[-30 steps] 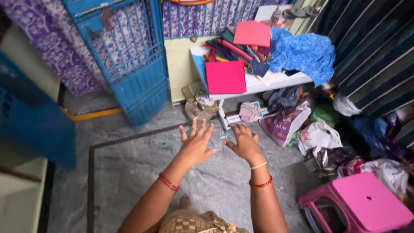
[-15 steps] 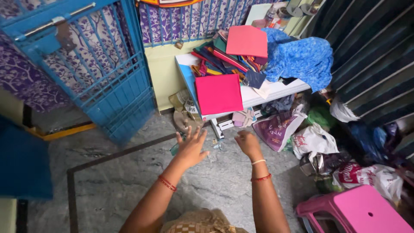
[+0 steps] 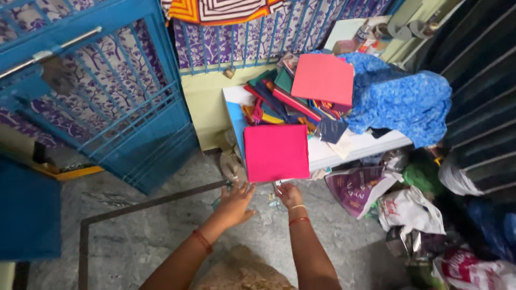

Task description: The person picks up colorful folders from a pile on a table, walks to a wardrobe, and places them on a shelf. The person repeats this process with multiple folders of different colors, stacking them neatly on the shelf.

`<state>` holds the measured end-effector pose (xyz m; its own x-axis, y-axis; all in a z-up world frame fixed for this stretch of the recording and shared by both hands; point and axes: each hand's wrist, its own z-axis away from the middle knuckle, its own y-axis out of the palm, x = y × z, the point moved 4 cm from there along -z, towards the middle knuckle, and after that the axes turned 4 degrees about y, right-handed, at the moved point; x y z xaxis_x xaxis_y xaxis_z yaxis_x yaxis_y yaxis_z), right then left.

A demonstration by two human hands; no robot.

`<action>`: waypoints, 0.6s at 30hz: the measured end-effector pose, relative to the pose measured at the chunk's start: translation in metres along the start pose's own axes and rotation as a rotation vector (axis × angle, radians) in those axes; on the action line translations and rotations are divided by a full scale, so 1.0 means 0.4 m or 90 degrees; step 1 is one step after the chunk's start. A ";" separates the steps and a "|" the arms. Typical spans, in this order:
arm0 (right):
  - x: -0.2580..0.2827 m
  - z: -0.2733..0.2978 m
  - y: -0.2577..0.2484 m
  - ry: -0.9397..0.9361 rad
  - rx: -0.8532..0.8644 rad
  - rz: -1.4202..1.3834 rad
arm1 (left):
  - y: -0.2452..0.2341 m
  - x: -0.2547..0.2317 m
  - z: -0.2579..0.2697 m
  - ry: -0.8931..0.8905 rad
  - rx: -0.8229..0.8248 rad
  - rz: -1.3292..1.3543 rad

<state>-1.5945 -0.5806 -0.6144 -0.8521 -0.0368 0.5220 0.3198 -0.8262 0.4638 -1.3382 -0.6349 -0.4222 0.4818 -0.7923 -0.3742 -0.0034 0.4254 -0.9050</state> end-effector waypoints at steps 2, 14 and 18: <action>0.012 -0.052 0.007 -0.026 -0.036 -0.049 | 0.000 0.003 -0.043 -0.009 0.026 -0.015; 0.078 -0.062 0.044 -0.275 -0.315 -0.023 | 0.042 0.035 -0.267 0.042 -0.019 0.073; 0.095 -0.081 0.046 -0.309 -0.228 -0.022 | 0.100 0.036 -0.314 0.053 -0.023 0.062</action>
<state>-1.6343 -0.6154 -0.6091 -0.5464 0.1844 0.8170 0.0643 -0.9633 0.2604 -1.4415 -0.6840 -0.4892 0.4036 -0.7819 -0.4751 -0.0788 0.4876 -0.8695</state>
